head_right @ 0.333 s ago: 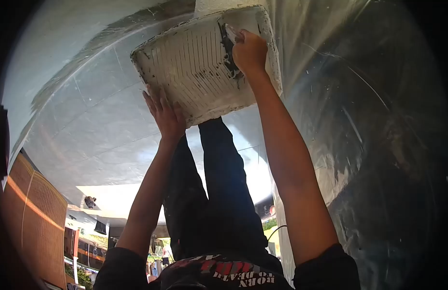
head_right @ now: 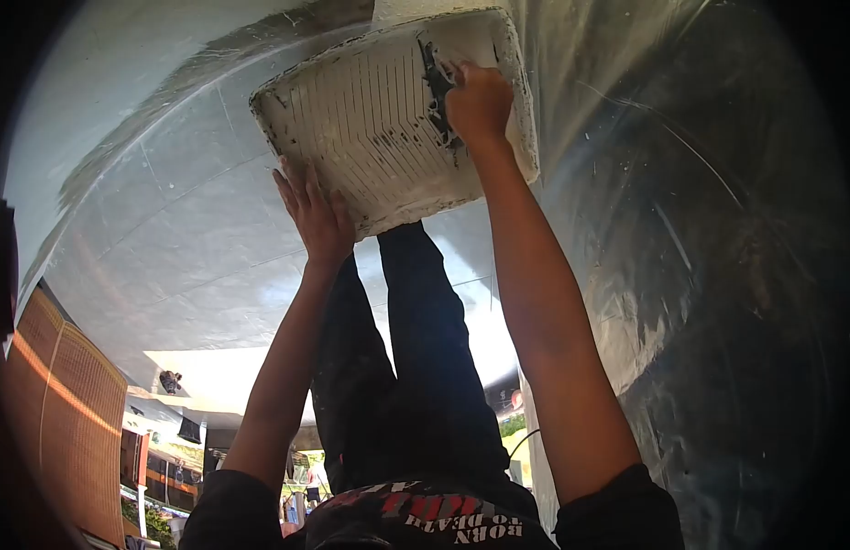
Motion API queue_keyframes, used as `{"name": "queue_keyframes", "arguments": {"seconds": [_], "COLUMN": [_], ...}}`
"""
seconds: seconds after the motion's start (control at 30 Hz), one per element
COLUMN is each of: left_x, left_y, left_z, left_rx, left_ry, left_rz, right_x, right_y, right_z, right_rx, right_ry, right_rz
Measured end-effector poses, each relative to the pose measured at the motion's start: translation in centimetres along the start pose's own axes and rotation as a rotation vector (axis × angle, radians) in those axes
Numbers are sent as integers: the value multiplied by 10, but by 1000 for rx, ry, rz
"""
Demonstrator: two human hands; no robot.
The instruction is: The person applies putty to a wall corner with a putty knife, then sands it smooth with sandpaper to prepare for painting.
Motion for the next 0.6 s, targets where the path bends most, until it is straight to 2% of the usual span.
{"name": "queue_keyframes", "arguments": {"seconds": [0.03,0.1,0.17,0.2,0.23,0.3,0.37,0.43,0.47,0.5,0.57,0.6], "left_x": [-3,-8,-7,-7,-8,-9,-7,-7,-8,-9,-8,-9], "left_y": [-1,-7,-5,-5,-6,-9,-7,-7,-8,-9,-5,-5], "left_z": [-1,-2,-1,-1,-1,-1,-2,-1,0,-1,-1,-1], "left_rx": [-10,6,19,11,3,10,12,4,1,2,11,18], "left_ry": [4,-1,1,0,-3,-6,-8,10,13,5,-12,11], "left_rz": [18,16,-5,10,27,26,8,19,23,28,26,27], "right_x": [-6,4,20,16,6,-8,3,18,15,8,-2,0], "right_y": [3,-9,-23,-22,-18,-2,-9,-26,-25,-20,-5,-7], "right_z": [-1,-7,2,7,14,-3,-3,6,4,-2,-10,-7], "right_rx": [188,181,-115,-10,-6,112,65,-114,-73,-67,69,11], "right_ry": [213,176,-135,-81,-81,215,131,-172,-144,-144,105,-8], "right_rz": [65,0,-128,18,23,96,75,-97,10,16,90,93]}}
Point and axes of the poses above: each hand's wrist, its own y-axis away from the middle knuckle, its own x-axis out of the back of the hand, z = x × y, the point moved 3 cm from there along -y, towards the middle knuckle, and after that the axes turned 13 degrees about z, right-handed, at the moved point
